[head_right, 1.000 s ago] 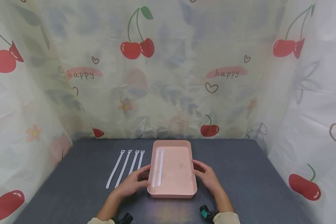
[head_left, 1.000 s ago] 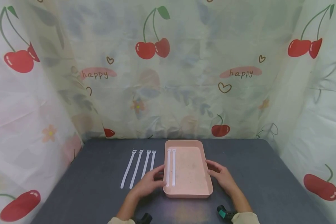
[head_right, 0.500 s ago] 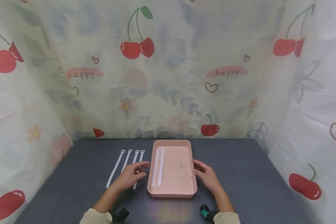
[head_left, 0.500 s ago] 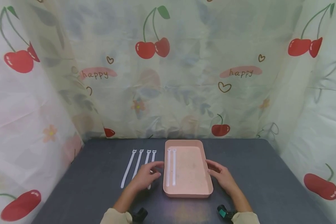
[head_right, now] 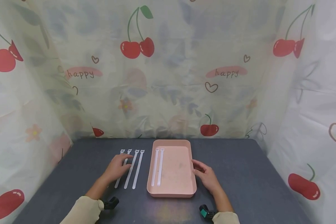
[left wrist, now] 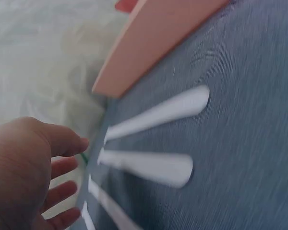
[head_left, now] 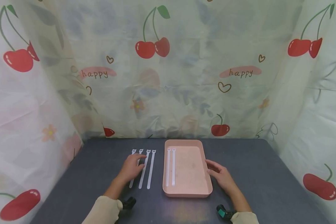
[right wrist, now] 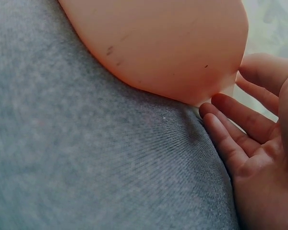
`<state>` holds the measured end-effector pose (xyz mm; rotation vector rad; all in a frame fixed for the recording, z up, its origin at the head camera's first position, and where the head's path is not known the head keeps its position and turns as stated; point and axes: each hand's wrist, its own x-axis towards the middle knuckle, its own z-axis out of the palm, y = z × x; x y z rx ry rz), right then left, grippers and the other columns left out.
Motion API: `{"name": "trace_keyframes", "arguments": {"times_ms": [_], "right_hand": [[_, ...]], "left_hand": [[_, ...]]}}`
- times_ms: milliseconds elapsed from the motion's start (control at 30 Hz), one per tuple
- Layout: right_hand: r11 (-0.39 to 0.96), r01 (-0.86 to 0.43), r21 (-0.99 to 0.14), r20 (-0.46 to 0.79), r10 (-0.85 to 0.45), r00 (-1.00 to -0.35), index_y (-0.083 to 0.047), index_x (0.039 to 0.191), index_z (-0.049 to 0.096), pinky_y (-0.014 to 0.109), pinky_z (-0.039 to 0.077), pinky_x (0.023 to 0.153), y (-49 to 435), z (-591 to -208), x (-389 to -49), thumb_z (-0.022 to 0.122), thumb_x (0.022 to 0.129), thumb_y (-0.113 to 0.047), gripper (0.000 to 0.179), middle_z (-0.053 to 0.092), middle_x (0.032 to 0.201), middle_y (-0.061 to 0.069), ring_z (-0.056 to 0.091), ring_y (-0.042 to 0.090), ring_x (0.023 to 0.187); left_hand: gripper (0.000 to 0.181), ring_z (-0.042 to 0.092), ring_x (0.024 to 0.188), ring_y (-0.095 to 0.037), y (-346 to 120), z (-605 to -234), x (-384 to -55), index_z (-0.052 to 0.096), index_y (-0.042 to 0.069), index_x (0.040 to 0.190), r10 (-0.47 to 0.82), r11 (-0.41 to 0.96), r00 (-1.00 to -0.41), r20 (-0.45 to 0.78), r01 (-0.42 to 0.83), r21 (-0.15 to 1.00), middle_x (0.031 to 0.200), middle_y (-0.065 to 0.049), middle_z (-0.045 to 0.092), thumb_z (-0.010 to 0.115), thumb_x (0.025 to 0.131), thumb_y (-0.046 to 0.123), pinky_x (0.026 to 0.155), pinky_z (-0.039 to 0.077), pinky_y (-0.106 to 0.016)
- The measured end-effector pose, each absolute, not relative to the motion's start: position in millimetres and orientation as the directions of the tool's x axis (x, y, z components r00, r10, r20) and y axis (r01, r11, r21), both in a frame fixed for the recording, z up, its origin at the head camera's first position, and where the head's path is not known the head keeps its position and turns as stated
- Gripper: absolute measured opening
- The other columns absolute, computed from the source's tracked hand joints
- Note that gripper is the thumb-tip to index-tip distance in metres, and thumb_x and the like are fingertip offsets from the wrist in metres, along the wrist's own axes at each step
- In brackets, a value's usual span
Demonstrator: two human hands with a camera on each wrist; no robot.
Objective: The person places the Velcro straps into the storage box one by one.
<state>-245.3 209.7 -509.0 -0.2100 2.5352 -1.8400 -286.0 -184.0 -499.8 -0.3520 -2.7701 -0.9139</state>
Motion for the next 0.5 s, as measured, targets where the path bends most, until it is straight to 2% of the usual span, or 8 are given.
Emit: {"name": "trace_keyframes", "arguments": {"times_ms": [67,200,333,500], "right_hand": [[0.312,-0.100,-0.945,0.068,-0.112,-0.991,0.003,0.138,0.050,0.053,0.038,0.104,206,-499,-239,0.061,0.095,-0.009,0.046,0.054,0.135,0.022,0.050,0.037,0.125],[0.316,-0.096,-0.944,0.066,-0.105,-0.992,0.002,0.139,0.049,0.054,0.038,0.104,208,-506,-245,0.061,0.096,-0.010,0.046,0.053,0.135,0.022,0.050,0.037,0.125],[0.312,-0.103,-0.945,0.075,-0.102,-0.992,-0.002,0.140,0.050,0.053,0.037,0.104,213,-523,-255,0.062,0.095,-0.013,0.047,0.054,0.136,0.019,0.050,0.035,0.126],[0.295,-0.099,-0.950,0.067,-0.119,-0.991,-0.005,0.140,0.051,0.047,0.041,0.103,218,-534,-261,0.066,0.093,-0.015,0.050,0.055,0.137,0.016,0.051,0.031,0.125]], "left_hand": [[0.034,0.048,0.120,-0.039,-192,-501,-289,0.069,0.008,0.119,0.134,0.813,-0.958,0.253,0.252,0.524,0.126,-0.015,0.059,0.070,0.085,0.009,0.098,0.036,-0.059],[0.035,0.047,0.120,-0.043,-205,-503,-291,0.069,0.008,0.118,0.056,0.843,-0.974,0.221,0.165,0.513,0.129,-0.018,0.056,0.071,0.084,0.012,0.094,0.035,-0.064],[0.035,0.047,0.119,-0.045,-213,-504,-293,0.069,0.005,0.117,0.003,0.836,-0.979,0.203,0.114,0.537,0.128,-0.023,0.055,0.070,0.083,0.008,0.096,0.036,-0.062],[0.035,0.050,0.117,-0.043,-221,-512,-294,0.068,0.002,0.116,-0.035,0.838,-0.980,0.195,0.078,0.540,0.122,-0.023,0.058,0.071,0.082,0.007,0.099,0.038,-0.057]]}}
